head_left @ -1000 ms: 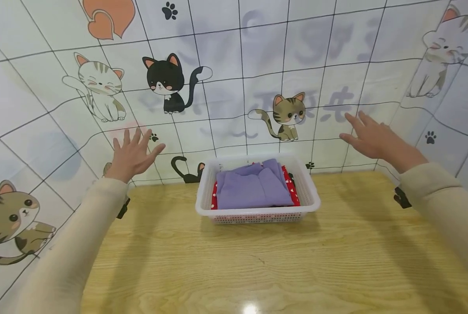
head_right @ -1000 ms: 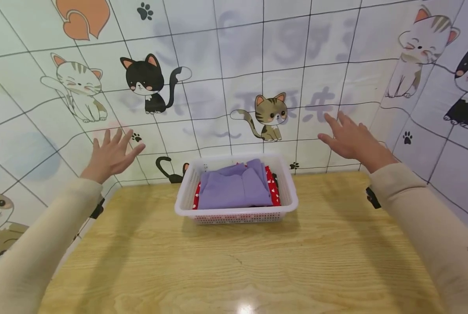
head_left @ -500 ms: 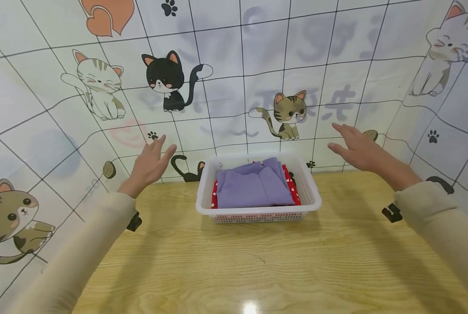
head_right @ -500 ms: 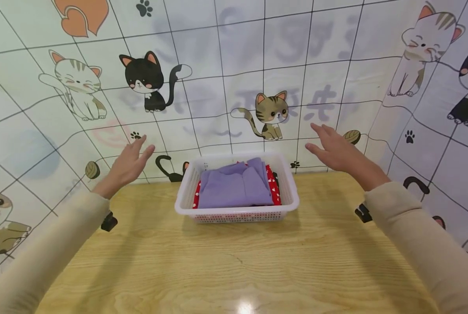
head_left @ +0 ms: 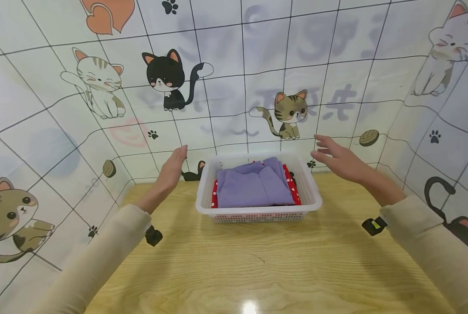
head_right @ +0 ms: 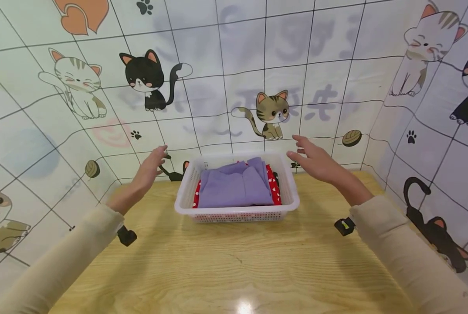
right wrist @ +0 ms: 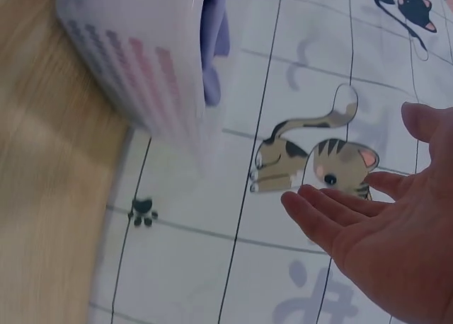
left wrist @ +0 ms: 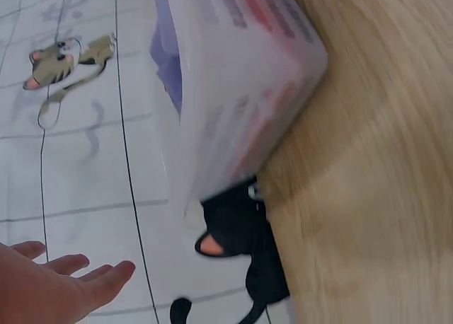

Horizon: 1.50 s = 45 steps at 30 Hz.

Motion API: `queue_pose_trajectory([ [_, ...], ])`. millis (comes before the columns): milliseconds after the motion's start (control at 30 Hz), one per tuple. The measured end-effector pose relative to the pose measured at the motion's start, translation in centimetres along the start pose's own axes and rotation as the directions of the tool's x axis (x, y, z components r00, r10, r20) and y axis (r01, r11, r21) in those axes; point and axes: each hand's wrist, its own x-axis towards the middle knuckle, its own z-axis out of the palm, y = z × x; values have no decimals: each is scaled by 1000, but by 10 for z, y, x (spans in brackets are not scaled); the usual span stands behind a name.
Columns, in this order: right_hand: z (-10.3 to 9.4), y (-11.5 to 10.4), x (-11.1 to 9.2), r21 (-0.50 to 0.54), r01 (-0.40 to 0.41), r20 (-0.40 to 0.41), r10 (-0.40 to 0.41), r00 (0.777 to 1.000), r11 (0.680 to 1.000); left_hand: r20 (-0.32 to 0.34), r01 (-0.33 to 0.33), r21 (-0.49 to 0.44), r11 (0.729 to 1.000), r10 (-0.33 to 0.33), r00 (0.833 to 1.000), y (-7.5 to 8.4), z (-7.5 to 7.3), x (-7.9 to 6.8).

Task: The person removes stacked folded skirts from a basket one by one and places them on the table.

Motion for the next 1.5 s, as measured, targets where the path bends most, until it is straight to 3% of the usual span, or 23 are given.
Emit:
queue_pose_trajectory([
  [100,9,-5,1,69,1,21,-3,1000,998,34,10,-170,985,-4,999,4,14,-2],
  [233,24,-8,6,153,3,44,-10,999,988,91,51,-355,934,-20,996,8,32,-5],
  [533,56,-10,12,320,-7,94,-25,995,948,189,169,-502,848,-83,979,8,68,-8],
  [700,69,-10,14,375,-44,126,-4,992,926,228,225,-535,814,-117,967,5,80,-8],
  [1100,87,-13,21,449,-177,159,116,980,876,244,363,-510,780,-274,930,11,97,0],
  [1233,87,-13,22,470,-227,176,161,971,853,254,425,-495,758,-341,905,12,98,3],
  [1367,84,-13,24,489,-272,212,190,959,829,290,483,-506,714,-387,875,11,99,6],
  [1500,81,-14,29,523,-349,275,234,933,777,337,527,-500,687,-406,849,9,100,8],
])
